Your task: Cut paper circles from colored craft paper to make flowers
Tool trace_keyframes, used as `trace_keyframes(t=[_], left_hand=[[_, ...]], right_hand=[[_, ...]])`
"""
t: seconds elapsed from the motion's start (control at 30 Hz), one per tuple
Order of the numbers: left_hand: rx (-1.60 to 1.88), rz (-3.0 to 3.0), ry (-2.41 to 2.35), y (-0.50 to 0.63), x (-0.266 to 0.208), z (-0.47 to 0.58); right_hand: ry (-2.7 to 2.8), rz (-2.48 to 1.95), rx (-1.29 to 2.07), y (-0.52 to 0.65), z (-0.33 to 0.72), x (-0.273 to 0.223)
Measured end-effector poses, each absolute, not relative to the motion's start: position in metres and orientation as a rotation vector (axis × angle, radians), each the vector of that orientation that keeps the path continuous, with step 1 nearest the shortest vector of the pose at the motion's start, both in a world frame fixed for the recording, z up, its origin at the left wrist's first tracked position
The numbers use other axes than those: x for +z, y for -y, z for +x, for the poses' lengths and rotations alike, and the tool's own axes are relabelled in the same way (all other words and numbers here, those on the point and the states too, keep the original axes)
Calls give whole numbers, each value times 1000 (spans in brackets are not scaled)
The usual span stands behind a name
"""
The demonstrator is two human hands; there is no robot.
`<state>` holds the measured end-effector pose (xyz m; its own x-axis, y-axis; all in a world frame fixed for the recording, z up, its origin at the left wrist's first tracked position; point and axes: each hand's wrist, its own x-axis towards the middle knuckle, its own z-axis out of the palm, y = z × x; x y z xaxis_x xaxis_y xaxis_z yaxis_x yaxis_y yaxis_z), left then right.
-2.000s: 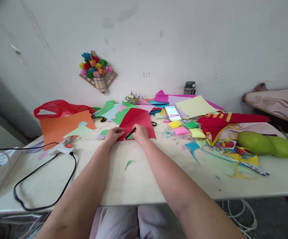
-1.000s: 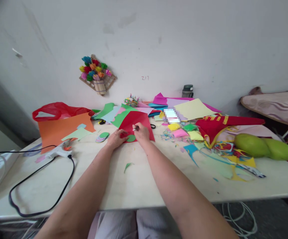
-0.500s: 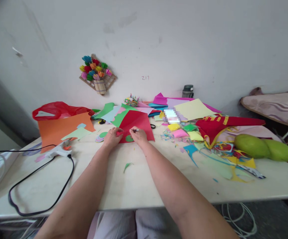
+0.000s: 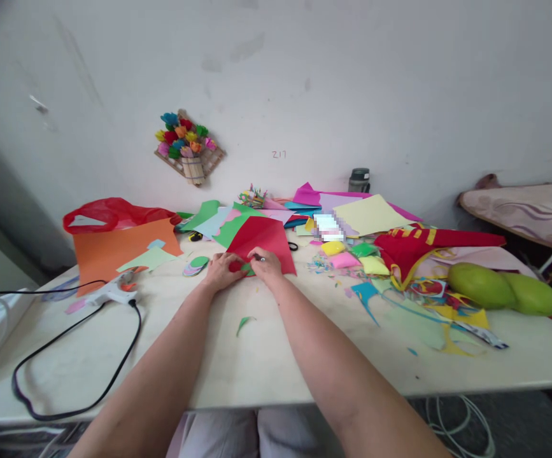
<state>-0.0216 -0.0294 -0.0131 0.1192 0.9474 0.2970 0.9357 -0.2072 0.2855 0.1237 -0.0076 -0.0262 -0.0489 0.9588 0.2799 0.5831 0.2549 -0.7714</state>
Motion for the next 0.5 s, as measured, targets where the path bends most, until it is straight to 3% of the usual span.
trace_keyframes(t=[0.5], left_hand=[[559, 2306, -1946, 29, -10, -24]], right_hand=[[1702, -1262, 611, 9, 122, -25]])
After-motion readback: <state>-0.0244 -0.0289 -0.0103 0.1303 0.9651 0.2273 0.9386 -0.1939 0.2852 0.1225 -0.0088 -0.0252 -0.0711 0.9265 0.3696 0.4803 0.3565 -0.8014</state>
